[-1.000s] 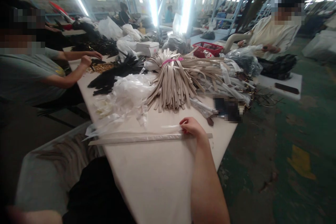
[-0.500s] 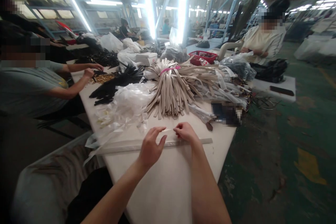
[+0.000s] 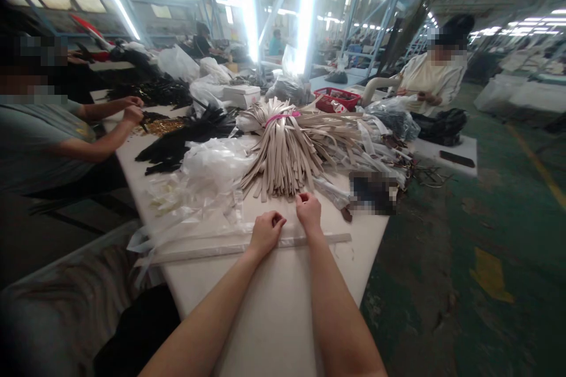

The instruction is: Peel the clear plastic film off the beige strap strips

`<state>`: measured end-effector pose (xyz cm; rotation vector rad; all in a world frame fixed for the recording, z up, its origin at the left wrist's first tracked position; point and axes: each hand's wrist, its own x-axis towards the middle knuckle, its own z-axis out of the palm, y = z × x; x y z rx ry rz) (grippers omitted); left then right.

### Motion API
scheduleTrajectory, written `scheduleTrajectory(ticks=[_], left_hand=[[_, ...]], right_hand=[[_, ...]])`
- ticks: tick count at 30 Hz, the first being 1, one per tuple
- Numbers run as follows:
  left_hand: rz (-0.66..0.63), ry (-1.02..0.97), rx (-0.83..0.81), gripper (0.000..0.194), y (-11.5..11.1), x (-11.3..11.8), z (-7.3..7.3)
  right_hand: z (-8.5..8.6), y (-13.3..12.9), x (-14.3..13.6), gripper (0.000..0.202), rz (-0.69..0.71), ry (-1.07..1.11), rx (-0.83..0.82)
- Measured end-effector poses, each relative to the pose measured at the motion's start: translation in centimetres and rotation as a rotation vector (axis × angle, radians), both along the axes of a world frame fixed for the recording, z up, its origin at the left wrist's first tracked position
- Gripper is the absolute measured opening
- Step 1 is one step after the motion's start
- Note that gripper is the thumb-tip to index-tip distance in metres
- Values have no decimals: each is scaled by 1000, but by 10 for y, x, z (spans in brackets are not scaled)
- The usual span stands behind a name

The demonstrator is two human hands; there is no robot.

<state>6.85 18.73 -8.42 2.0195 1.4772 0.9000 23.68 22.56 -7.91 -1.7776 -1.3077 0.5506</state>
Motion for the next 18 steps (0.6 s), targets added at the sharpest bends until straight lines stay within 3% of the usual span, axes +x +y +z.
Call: scheduleTrajectory(ticks=[2, 5, 8, 13, 18], left_hand=[[7, -46, -20, 11, 3, 0, -3], [8, -119, -52, 14, 5, -3, -6], [0, -206, -79, 18, 5, -6, -7], [-28, -302, -108, 25, 5, -9, -8], [-58, -308, -100, 27, 4, -8, -8]], right_hand=[[2, 17, -2, 25, -49, -69, -32], [7, 37, 1, 18, 17, -61, -102], [12, 40, 11, 10, 57, 1, -125], [12, 2, 27, 20, 152, 189, -200], [4, -49, 23, 27, 314, 768, -224]])
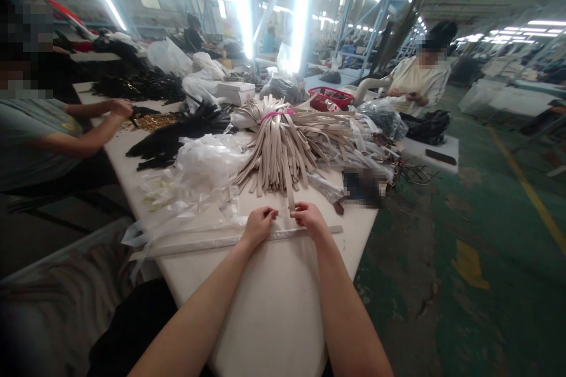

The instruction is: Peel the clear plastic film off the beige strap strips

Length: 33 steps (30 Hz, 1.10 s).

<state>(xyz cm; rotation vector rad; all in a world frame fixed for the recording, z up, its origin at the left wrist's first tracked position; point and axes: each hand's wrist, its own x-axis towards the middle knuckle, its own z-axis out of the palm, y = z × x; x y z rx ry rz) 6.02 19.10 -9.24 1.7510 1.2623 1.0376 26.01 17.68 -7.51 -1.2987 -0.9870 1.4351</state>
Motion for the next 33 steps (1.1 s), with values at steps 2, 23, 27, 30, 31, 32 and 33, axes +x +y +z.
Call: scheduleTrajectory(ticks=[2, 23, 27, 30, 31, 32, 33], left_hand=[[8, 11, 12, 26, -1, 1, 1], [-100, -89, -10, 29, -3, -7, 18], [-66, -125, -48, 32, -1, -7, 15], [-48, -118, -52, 34, -2, -8, 15], [-48, -117, -46, 35, -2, -8, 15], [-48, -117, -41, 36, -3, -9, 15], [-43, -120, -38, 37, -3, -9, 14]], right_hand=[[-3, -10, -6, 29, -38, 145, 15], [-10, -11, -31, 23, -170, 198, 180], [-8, -11, -31, 15, -151, 278, 124], [-5, -12, -32, 18, -144, 345, 94], [-3, -12, -33, 20, -139, 346, 93], [-2, -13, -33, 22, -133, 339, 96], [-1, -14, -34, 23, -125, 327, 100]])
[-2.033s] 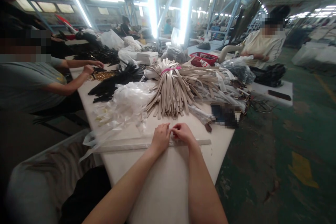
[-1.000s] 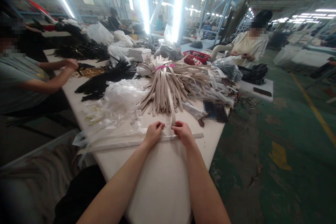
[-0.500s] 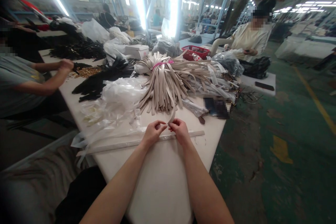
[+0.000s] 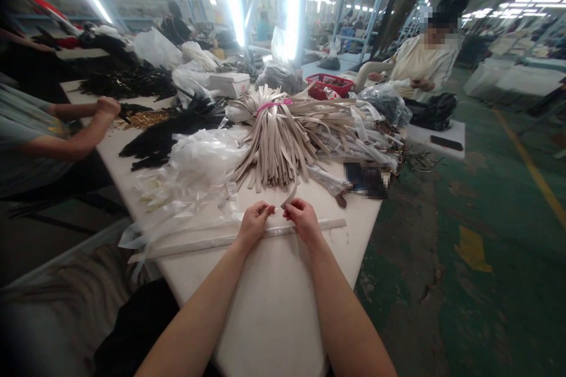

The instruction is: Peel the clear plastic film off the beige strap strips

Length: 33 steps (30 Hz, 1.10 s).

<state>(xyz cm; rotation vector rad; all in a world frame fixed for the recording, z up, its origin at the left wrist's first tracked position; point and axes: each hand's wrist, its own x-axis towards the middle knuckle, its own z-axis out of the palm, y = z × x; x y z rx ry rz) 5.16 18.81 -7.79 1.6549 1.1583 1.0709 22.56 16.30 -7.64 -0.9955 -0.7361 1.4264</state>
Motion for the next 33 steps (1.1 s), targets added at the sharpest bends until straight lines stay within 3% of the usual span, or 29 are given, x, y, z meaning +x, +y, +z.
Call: scheduleTrajectory(ticks=[6, 11, 20, 24, 28, 33], left_hand=[[-7, -74, -62, 35, -1, 2, -3], [23, -146, -112, 27, -1, 2, -3], [42, -251, -138, 36, -2, 0, 0], [34, -209, -142, 40, -3, -2, 0], [61, -146, -142, 45, -2, -4, 0], [69, -213, -169, 39, 1, -3, -2]], right_hand=[[-1, -1, -3, 29, -28, -31, 21], [-3, -1, -3, 20, -41, -61, 9], [14, -9, -7, 34, -14, -31, 29], [16, -9, -9, 33, 1, -24, 65], [13, -6, -11, 28, -90, -36, 70], [6, -2, -11, 29, -158, -24, 36]])
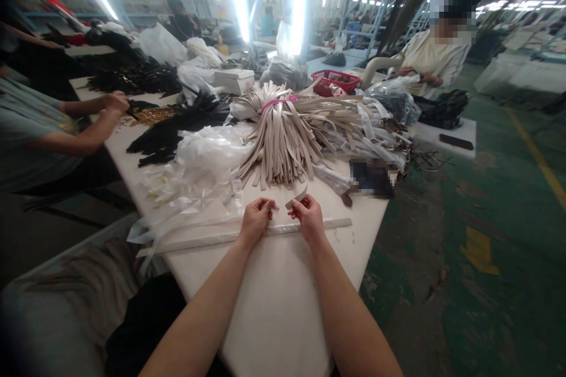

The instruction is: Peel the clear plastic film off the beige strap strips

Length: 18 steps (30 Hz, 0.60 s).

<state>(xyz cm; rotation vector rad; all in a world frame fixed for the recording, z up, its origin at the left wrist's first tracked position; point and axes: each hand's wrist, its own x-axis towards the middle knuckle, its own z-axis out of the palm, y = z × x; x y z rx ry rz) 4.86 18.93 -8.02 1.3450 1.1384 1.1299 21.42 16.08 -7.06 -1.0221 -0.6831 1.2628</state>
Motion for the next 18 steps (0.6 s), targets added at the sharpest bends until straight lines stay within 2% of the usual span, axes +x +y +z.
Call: scheduleTrajectory(ticks=[4, 11, 18], left_hand=[[-20, -74, -14, 37, 2, 1, -1], [-16, -93, -13, 33, 2, 0, -4], [-42, -106, -11, 30, 2, 1, -3]], right_hand=[[-1, -1, -3, 31, 49, -22, -2], [-3, -2, -9, 35, 84, -67, -39], [-6, -2, -12, 35, 47, -123, -22]])
